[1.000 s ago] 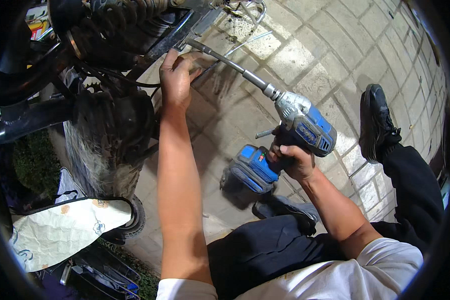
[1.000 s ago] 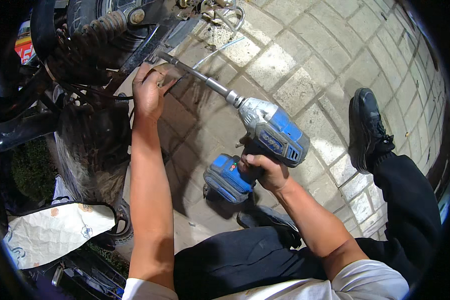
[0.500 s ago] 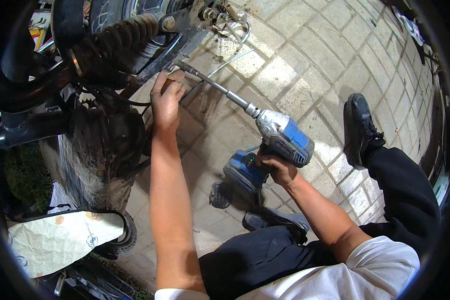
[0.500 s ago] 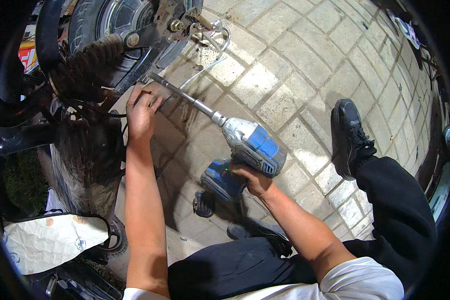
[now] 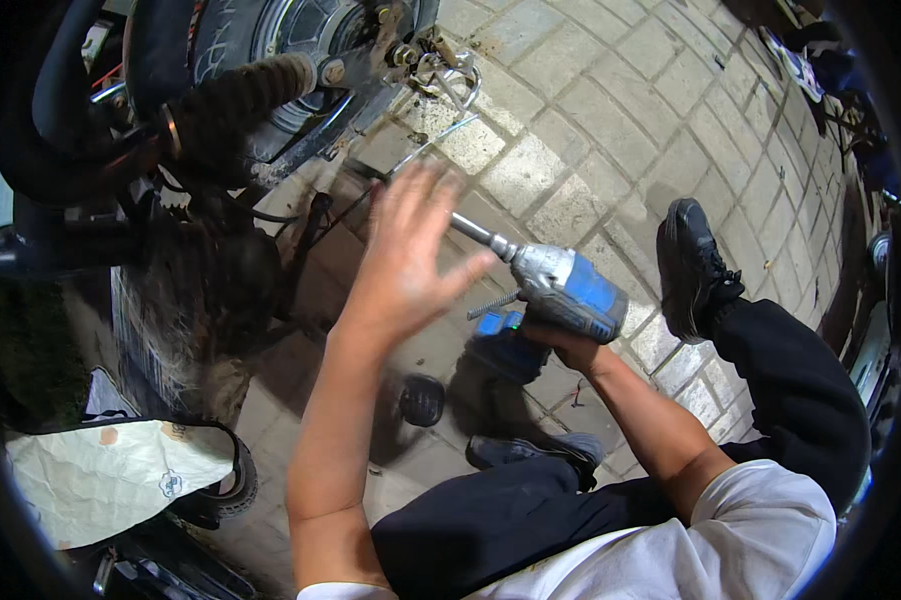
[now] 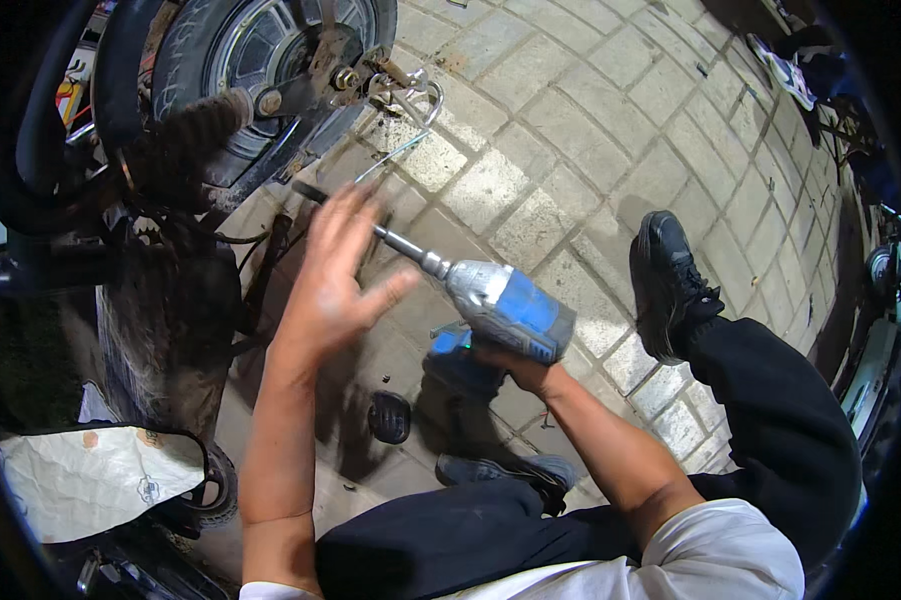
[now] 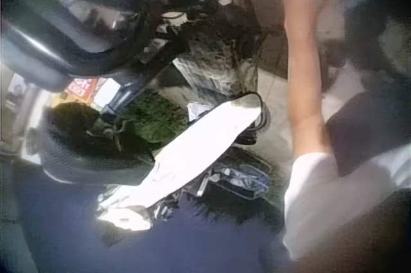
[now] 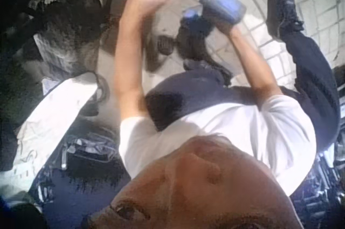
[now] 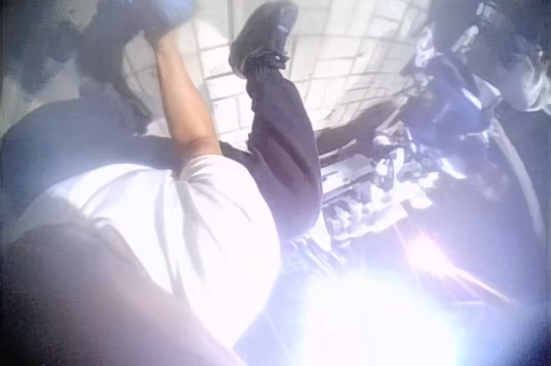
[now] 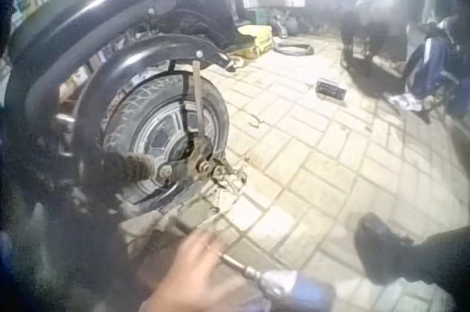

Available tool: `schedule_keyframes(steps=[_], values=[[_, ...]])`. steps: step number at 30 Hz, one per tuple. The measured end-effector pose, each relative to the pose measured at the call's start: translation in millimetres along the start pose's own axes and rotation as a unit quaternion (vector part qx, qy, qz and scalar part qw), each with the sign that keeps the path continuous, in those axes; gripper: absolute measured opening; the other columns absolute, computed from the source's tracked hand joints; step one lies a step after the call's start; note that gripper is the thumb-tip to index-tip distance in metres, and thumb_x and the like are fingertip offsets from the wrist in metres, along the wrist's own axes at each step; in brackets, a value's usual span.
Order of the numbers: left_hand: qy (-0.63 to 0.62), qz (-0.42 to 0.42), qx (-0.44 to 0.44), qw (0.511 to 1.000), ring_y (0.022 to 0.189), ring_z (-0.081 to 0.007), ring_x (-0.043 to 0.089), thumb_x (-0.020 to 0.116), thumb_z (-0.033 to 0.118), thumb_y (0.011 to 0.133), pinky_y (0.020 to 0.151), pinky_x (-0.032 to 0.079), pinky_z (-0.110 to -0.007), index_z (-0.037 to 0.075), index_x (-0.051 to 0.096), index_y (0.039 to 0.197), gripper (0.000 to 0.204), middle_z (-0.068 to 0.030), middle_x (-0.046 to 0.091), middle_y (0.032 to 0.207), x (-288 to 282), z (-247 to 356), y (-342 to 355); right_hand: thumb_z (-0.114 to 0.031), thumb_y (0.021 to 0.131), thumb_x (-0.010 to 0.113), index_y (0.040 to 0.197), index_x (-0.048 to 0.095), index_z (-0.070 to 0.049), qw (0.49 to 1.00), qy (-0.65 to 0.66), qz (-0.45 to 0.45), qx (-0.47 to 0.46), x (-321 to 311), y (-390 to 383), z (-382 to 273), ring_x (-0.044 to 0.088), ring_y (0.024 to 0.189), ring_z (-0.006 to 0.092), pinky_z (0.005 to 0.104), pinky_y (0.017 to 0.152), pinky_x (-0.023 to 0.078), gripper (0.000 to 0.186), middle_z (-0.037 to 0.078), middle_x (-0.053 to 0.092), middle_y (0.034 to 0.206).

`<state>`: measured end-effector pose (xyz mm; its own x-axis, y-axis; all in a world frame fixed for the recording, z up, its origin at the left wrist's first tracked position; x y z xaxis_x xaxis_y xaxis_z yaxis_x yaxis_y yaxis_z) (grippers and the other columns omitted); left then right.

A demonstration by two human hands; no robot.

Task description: The person uses a cordless impact wrench to remove bolts from the rear wheel area of a motorcycle, then manually adjusts and tightens brake components and cables. The person works on the brake assembly and related linkages by hand after using the power tool.

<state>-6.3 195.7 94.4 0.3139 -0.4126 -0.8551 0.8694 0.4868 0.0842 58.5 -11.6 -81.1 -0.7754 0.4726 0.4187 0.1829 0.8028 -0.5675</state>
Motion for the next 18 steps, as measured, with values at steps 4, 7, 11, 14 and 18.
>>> schedule_keyframes(steps=[4, 7, 11, 14, 18], values=[[-0.005, -0.133, 0.069, 0.989, 0.110, -0.0331, 0.054, 0.072, 0.036, 0.076, 0.096, 0.040, -0.044, 0.001, 0.056, 0.119, 0.057, -0.0176, 0.058, 0.114, 16, 30, -3, -0.004, 0.071, 0.070, 0.099, 0.064, -0.004, 0.967, -0.224, -0.061, -0.103, -18, -11, -74, 0.061, 0.079, 0.0163, 0.0311, 0.071, 0.051, 0.028, 0.005, 0.065, 0.086], [-0.125, -0.102, 0.028, 0.987, 0.090, -0.0341, 0.061, 0.068, 0.038, 0.081, 0.077, 0.049, -0.037, -0.002, 0.058, 0.112, 0.052, -0.0168, 0.062, 0.100, 24, 18, -10, -0.002, 0.068, 0.067, 0.091, 0.064, -0.001, 0.968, -0.200, -0.149, 0.008, -11, -2, -118, 0.061, 0.069, 0.0153, 0.0284, 0.065, 0.051, 0.023, 0.005, 0.063, 0.076], [-0.235, 0.036, -0.099, 0.966, 0.078, -0.0328, 0.064, 0.063, 0.054, 0.081, 0.070, 0.050, -0.036, -0.002, 0.064, 0.099, 0.059, -0.0183, 0.066, 0.084, 37, -6, -44, -0.002, 0.066, 0.066, 0.088, 0.065, 0.001, 0.887, -0.404, -0.220, 0.036, 23, 17, -173, 0.059, 0.064, 0.0133, 0.0289, 0.058, 0.050, 0.022, 0.005, 0.062, 0.074], [-0.234, 0.114, -0.221, 0.940, 0.071, -0.0306, 0.067, 0.060, 0.067, 0.075, 0.066, 0.051, -0.034, -0.002, 0.066, 0.100, 0.074, -0.0196, 0.066, 0.075, 42, -40, -80, -0.005, 0.068, 0.064, 0.086, 0.067, -0.001, 0.881, -0.419, -0.169, 0.139, 35, 22, -182, 0.057, 0.061, 0.0118, 0.0284, 0.060, 0.050, 0.019, 0.005, 0.061, 0.072], [-0.149, -0.053, -0.396, 0.904, 0.093, -0.0346, 0.064, 0.063, 0.064, 0.074, 0.081, 0.050, -0.041, -0.001, 0.063, 0.106, 0.073, -0.0225, 0.066, 0.095, 85, -73, -156, -0.002, 0.065, 0.063, 0.075, 0.066, -0.004, 0.691, -0.694, -0.186, 0.085, 34, 20, -217, 0.058, 0.063, 0.0115, 0.0290, 0.063, 0.049, 0.011, 0.005, 0.062, 0.072]])
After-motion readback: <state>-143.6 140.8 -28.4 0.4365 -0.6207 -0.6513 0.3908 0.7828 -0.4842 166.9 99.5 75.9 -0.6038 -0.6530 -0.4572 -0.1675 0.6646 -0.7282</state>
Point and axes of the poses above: each hand's wrist, its own y-axis towards the middle knuckle, its own x-axis out of the palm, z = x × y, the point moved 6 cm from there along y, towards the middle knuckle
